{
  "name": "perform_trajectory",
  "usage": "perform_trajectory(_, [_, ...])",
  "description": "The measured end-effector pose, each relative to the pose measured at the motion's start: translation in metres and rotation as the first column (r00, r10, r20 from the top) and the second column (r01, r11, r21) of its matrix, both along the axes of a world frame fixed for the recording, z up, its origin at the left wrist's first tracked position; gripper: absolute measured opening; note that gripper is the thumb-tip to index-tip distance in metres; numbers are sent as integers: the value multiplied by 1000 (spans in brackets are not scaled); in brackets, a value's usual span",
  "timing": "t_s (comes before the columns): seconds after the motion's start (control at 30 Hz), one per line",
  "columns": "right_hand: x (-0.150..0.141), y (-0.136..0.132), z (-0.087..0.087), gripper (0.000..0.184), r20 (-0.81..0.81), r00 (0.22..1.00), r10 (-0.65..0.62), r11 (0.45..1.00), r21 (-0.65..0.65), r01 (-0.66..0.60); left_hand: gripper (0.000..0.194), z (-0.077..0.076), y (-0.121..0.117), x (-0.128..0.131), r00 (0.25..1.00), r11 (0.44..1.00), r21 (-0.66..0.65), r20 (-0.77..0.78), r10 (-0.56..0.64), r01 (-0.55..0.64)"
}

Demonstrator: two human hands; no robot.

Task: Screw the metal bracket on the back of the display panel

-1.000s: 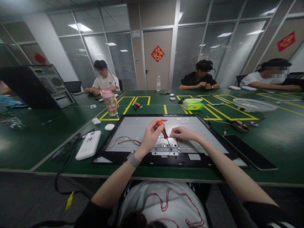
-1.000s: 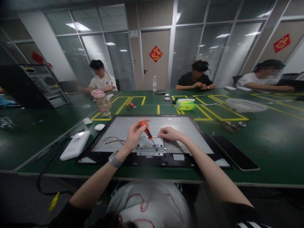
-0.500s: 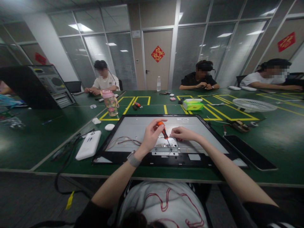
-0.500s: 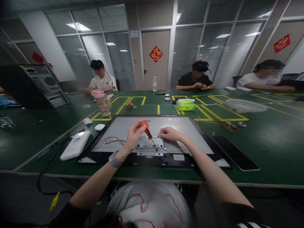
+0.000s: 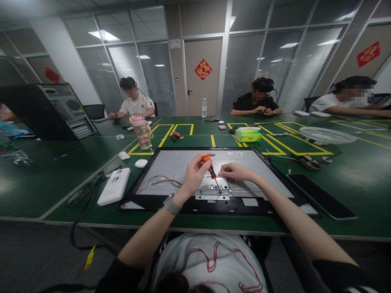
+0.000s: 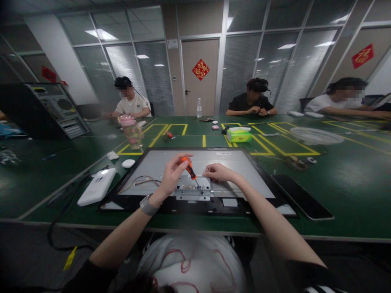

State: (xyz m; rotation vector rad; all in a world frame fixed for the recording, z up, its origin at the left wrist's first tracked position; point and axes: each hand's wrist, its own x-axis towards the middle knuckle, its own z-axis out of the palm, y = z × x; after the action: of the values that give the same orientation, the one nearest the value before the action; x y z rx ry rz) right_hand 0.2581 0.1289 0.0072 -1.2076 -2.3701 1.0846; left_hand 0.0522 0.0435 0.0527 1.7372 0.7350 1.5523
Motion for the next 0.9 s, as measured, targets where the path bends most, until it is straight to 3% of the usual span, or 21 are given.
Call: perform_trajectory(0.9, [-1, -1, 2, 43, -3, 1000, 0, 1000, 2, 0, 20, 0, 0, 0, 1000, 1000, -1, 0, -3, 3])
